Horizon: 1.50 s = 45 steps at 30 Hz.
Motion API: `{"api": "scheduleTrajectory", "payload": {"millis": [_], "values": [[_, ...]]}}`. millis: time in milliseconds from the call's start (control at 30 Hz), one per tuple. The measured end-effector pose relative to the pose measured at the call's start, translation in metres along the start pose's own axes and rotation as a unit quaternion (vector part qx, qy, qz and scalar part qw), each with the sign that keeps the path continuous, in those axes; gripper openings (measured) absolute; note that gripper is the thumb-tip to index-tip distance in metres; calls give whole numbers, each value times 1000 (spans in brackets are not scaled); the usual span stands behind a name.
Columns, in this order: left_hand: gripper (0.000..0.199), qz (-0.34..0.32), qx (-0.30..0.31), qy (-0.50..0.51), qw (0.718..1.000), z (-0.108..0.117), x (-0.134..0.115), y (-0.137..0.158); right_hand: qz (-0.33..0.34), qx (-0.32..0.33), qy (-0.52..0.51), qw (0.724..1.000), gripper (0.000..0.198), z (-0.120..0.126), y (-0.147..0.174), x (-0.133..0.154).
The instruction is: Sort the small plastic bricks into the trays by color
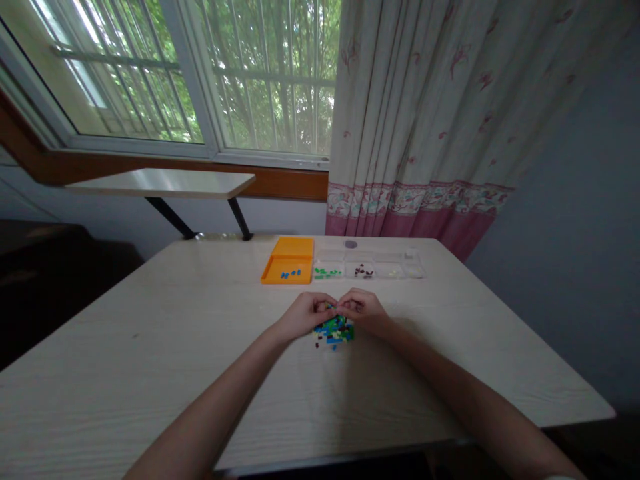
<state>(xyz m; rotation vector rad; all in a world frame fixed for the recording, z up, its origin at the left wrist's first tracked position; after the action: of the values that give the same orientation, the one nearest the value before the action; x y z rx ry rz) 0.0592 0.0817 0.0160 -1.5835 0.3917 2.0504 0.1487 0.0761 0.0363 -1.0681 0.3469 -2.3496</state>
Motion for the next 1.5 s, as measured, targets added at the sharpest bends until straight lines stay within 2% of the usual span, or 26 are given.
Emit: {"api": "scheduleTrajectory", "payload": {"millis": [267, 667, 1033, 1300, 1400, 1500], "values": [[39, 39, -34, 129, 990, 2, 21, -5, 25, -40, 44, 998, 21, 9, 1, 9], [35, 29, -30, 203, 978, 1, 26, -8, 62, -60, 103, 991, 20, 13, 4, 15], [36, 36, -35, 184, 982, 2, 25, -7, 89, -56, 121, 987, 16, 12, 4, 20], [33, 13, -67, 149, 987, 11, 18, -7, 81, -76, 138, 984, 16, 15, 4, 18], [33, 11, -75, 130, 989, 13, 17, -6, 81, -87, 143, 983, 17, 21, 4, 18], [30, 10, -80, 93, 992, 16, 18, -6, 93, -112, 157, 977, 17, 36, 3, 20]]}}
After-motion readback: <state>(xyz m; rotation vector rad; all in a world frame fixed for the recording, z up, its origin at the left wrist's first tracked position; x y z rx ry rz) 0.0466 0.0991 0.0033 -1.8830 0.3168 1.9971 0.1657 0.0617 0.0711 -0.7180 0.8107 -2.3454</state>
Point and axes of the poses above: each hand's wrist, its own y-axis away from the middle knuckle, its own z-axis out of the back of the hand, x = y × z, the point moved 10 cm from there along -y, towards the middle knuckle, and after that the axes turned 9 degrees about y, right-handed, at the moved point
